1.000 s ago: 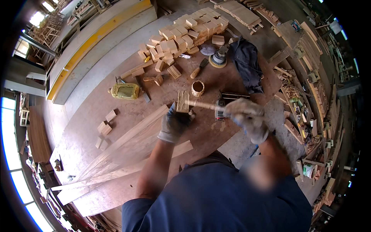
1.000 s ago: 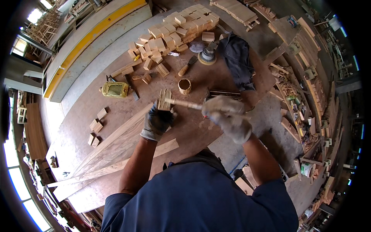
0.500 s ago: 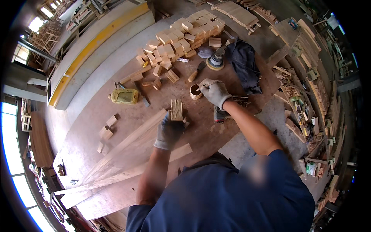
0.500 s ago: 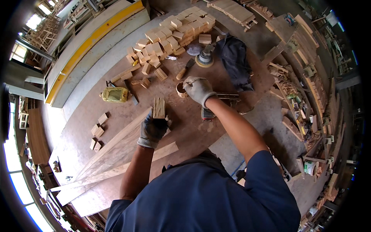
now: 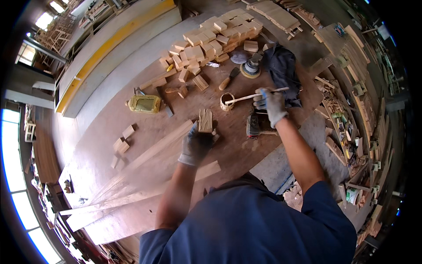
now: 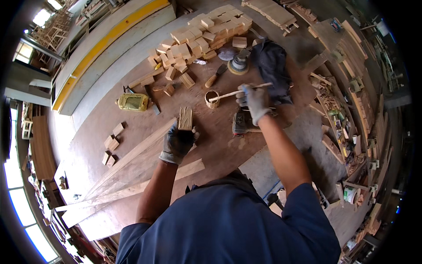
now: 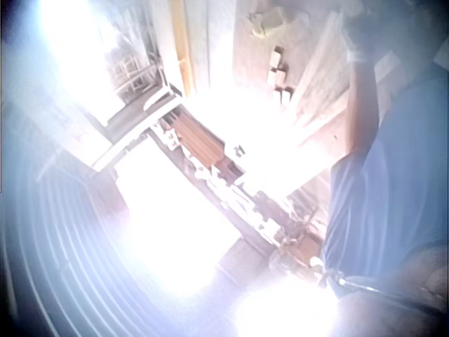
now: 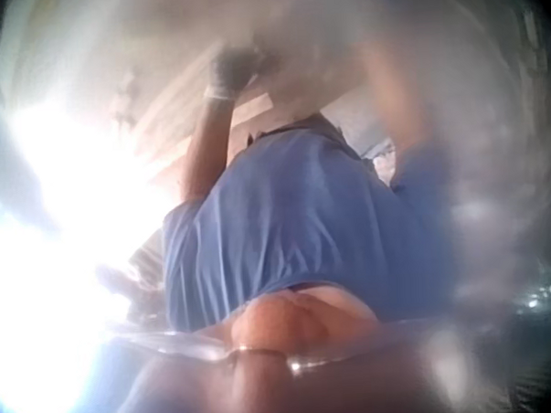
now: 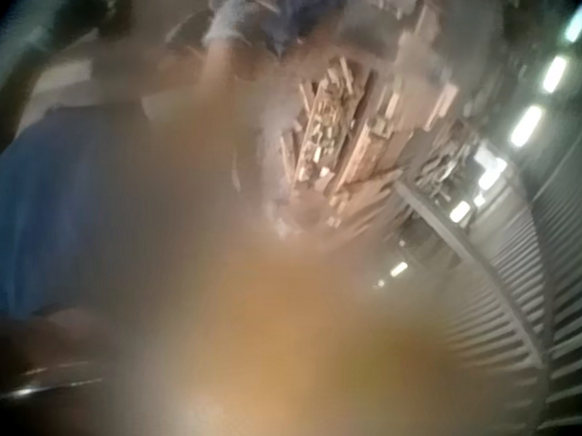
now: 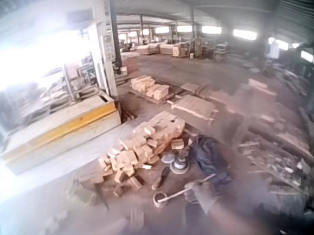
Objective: The person applies glue to small wooden blocks and attaches them to a long wooden plank using a nail gun. They repeat this process for multiple blocks, then carry the assembled plank to a rack and place it among other similar planks.
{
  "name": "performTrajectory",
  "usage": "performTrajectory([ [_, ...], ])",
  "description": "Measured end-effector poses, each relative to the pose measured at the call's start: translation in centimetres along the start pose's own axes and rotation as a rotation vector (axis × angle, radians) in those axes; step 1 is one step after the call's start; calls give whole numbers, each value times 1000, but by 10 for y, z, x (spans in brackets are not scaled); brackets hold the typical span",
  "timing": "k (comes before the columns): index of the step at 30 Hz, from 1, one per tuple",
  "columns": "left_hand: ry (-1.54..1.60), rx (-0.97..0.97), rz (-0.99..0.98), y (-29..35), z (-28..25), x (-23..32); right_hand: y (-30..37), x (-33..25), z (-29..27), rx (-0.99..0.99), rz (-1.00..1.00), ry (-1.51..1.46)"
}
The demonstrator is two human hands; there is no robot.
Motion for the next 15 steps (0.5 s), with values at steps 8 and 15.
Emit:
performTrajectory([
  [8, 1301, -142, -372, -1, 19, -13, 118, -74, 17, -356, -205, 68],
  [15, 1410, -24, -564, -2, 26, 19, 143, -73, 23, -548, -404, 100],
])
Point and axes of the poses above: each hand's wrist, its own y-axis away from the middle knuckle, its own z-axis out of the palm, x = y × z, the point moved 7 cm from there along -y, towards the middle knuckle, and after that the axes turned 7 degrees about x, right-handed, at the moved point
